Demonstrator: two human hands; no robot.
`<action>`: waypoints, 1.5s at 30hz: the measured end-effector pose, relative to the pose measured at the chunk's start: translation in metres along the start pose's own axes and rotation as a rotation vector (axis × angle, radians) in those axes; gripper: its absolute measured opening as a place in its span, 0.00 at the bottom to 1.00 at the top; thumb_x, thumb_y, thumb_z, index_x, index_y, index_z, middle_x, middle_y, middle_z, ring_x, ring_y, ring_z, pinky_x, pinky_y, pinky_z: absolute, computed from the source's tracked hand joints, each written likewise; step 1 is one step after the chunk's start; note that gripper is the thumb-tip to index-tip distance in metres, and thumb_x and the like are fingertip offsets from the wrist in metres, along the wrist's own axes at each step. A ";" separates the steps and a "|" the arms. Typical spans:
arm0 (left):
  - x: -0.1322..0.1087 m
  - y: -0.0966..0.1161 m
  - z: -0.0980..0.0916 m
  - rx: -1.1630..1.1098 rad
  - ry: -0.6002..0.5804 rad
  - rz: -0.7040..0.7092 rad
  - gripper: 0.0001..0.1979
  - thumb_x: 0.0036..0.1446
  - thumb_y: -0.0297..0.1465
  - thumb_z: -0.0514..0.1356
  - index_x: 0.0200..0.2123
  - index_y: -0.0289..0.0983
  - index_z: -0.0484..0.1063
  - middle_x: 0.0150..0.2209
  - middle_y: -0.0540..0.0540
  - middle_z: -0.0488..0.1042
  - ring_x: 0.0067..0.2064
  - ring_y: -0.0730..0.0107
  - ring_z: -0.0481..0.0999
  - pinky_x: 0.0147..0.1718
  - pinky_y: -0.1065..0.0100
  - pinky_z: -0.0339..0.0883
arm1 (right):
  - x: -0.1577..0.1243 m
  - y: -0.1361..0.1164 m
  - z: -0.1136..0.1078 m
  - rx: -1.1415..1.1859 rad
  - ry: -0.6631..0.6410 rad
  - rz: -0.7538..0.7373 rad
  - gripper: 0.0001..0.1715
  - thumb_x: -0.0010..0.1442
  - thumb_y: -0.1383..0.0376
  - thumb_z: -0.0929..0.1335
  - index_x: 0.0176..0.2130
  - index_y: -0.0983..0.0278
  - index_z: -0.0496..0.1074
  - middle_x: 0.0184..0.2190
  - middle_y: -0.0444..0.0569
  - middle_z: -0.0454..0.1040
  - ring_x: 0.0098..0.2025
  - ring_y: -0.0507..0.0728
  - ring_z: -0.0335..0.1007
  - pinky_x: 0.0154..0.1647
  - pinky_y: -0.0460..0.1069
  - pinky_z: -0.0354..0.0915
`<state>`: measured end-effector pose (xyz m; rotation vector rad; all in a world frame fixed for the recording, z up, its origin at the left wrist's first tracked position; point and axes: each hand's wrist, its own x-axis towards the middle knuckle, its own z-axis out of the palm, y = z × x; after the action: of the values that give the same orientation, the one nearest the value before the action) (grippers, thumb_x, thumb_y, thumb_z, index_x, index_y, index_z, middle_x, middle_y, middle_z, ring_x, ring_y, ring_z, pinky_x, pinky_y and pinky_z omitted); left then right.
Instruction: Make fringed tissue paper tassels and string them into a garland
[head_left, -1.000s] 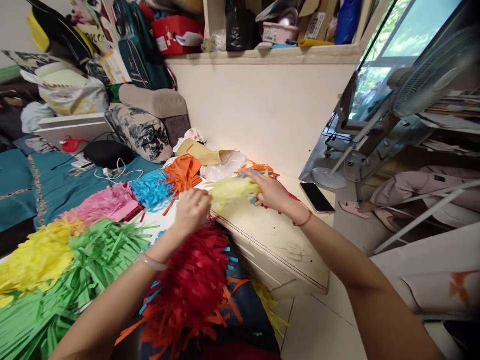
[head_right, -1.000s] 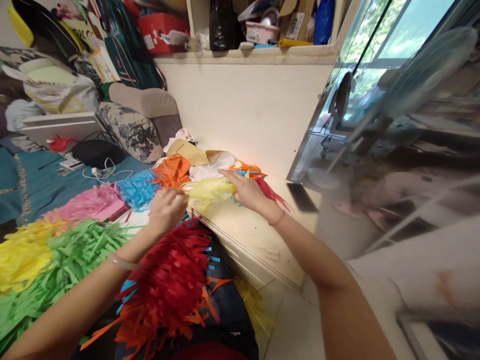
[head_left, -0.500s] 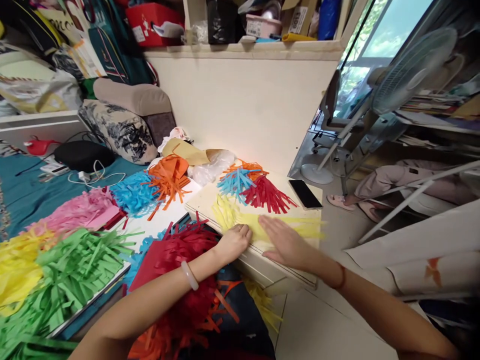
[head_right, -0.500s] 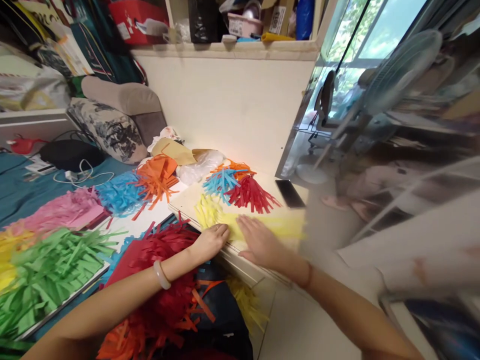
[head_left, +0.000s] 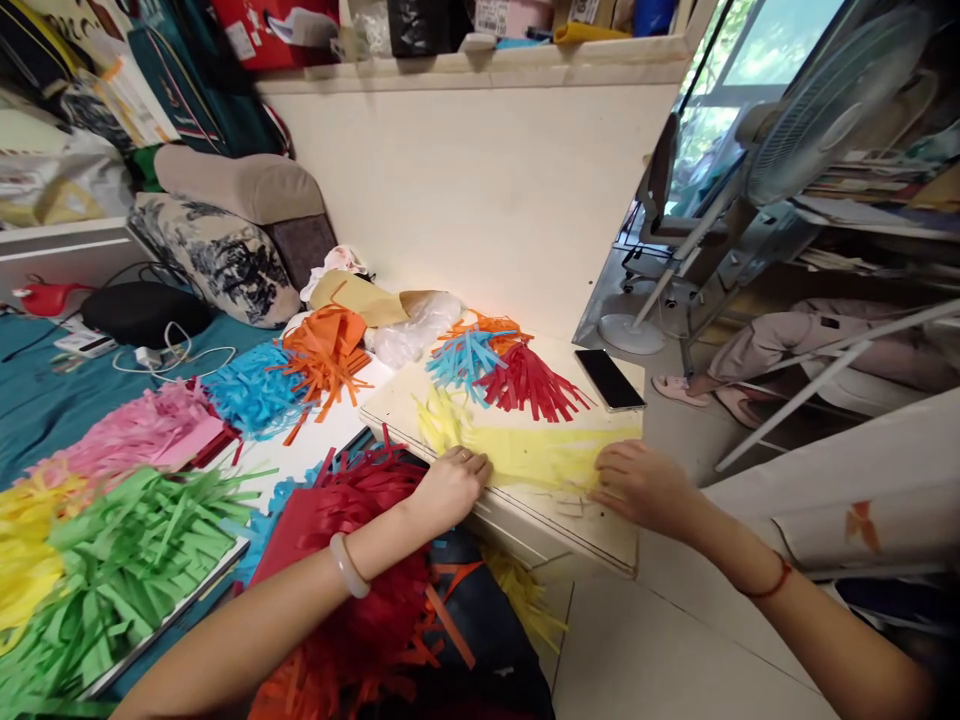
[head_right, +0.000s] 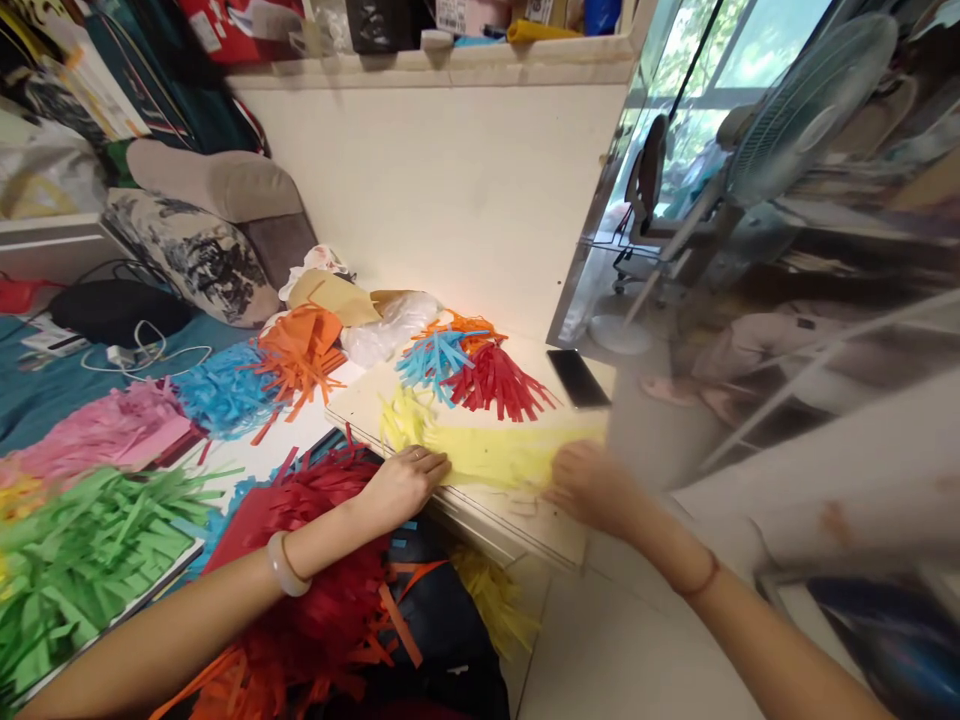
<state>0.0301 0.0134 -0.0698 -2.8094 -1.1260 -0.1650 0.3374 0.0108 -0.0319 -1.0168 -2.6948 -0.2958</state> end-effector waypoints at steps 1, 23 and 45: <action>0.000 0.000 0.000 -0.002 0.007 0.004 0.08 0.62 0.25 0.52 0.38 0.32 0.70 0.37 0.40 0.74 0.39 0.61 0.73 0.42 0.61 0.65 | 0.001 -0.002 -0.006 -0.001 0.001 0.048 0.19 0.60 0.52 0.66 0.29 0.64 0.74 0.32 0.53 0.77 0.39 0.60 0.73 0.42 0.56 0.69; 0.005 -0.014 -0.008 -0.172 0.020 -0.010 0.16 0.66 0.32 0.47 0.33 0.34 0.73 0.33 0.42 0.76 0.36 0.65 0.76 0.41 0.65 0.66 | 0.061 -0.050 0.015 0.018 -0.031 0.076 0.25 0.59 0.62 0.66 0.54 0.67 0.68 0.49 0.55 0.74 0.49 0.61 0.67 0.53 0.55 0.54; 0.003 -0.017 -0.008 -0.282 0.018 -0.027 0.15 0.65 0.32 0.49 0.36 0.35 0.75 0.38 0.42 0.76 0.40 0.64 0.75 0.43 0.65 0.65 | 0.068 -0.033 0.047 0.528 -0.072 0.039 0.17 0.63 0.59 0.62 0.42 0.65 0.76 0.40 0.54 0.78 0.44 0.59 0.70 0.47 0.54 0.64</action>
<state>0.0203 0.0264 -0.0601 -3.0269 -1.2249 -0.3787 0.2583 0.0416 -0.0596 -0.9213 -2.5877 0.4474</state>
